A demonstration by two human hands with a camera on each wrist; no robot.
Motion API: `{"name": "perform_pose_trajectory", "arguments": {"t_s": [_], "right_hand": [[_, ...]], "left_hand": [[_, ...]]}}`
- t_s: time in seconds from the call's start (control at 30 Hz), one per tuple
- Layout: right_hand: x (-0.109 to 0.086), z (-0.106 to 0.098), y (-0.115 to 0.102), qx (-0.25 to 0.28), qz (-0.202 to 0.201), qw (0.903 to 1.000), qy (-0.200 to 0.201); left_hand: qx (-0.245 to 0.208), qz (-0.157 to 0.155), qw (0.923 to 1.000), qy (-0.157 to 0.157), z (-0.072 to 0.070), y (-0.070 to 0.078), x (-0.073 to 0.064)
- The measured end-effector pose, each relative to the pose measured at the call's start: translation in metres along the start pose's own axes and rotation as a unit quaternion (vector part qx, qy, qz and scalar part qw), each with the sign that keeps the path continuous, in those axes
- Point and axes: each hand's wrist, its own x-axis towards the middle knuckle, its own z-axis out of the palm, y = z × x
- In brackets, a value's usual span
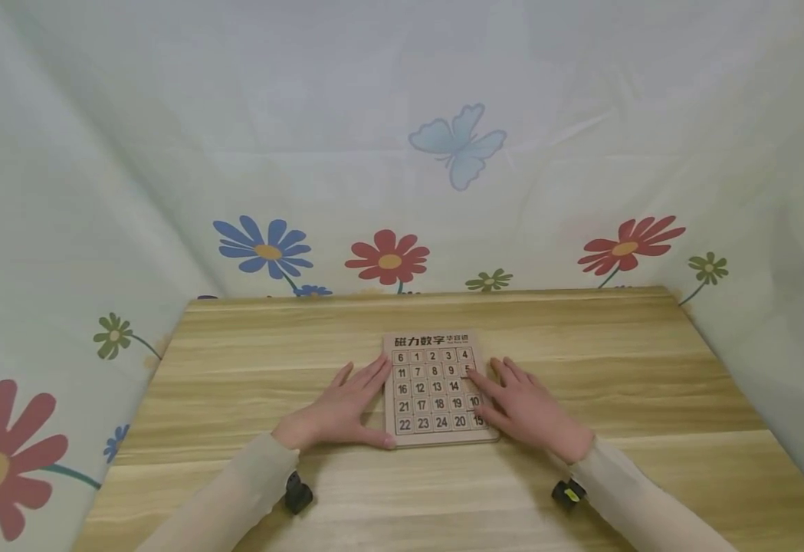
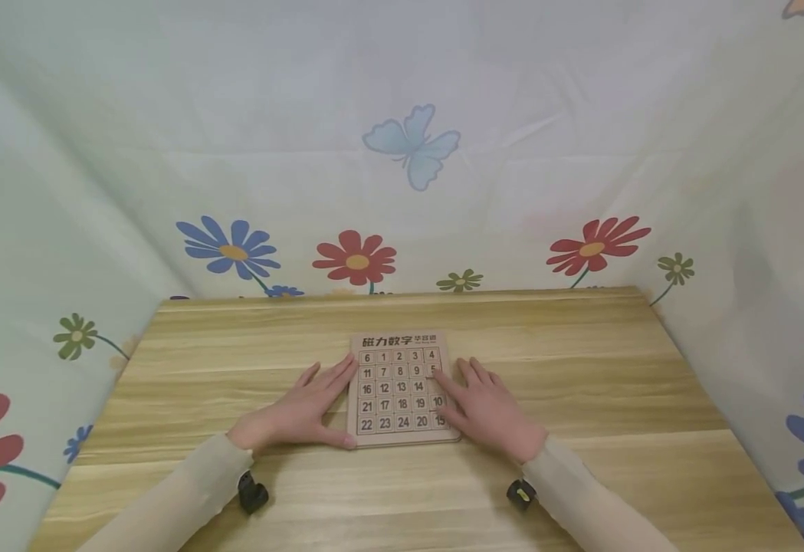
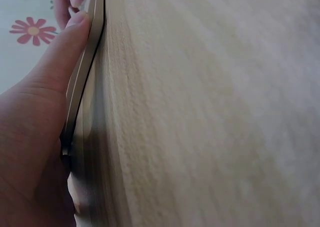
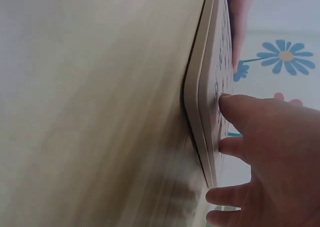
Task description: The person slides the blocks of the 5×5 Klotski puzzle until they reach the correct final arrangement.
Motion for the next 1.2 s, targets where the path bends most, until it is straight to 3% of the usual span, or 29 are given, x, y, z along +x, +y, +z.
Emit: {"name": "perform_pose_trajectory", "arguments": {"t_s": [0.2, 0.47, 0.6, 1.2], "right_hand": [[-0.004, -0.004, 0.001, 0.000, -0.002, 0.9998, -0.018], [-0.036, -0.002, -0.001, -0.013, -0.049, 0.9985, -0.021], [-0.045, -0.001, -0.001, -0.010, -0.051, 0.9984, -0.022], [-0.026, 0.000, 0.006, 0.004, -0.043, 0.9990, -0.012]], "left_hand": [[-0.006, -0.001, 1.0000, -0.001, -0.001, 0.002, 0.000], [-0.013, 0.000, 0.9999, 0.004, -0.001, 0.001, -0.001], [-0.017, 0.001, 0.9998, 0.008, -0.001, 0.001, -0.001], [0.000, -0.005, 1.0000, 0.006, 0.006, -0.002, 0.001]]}}
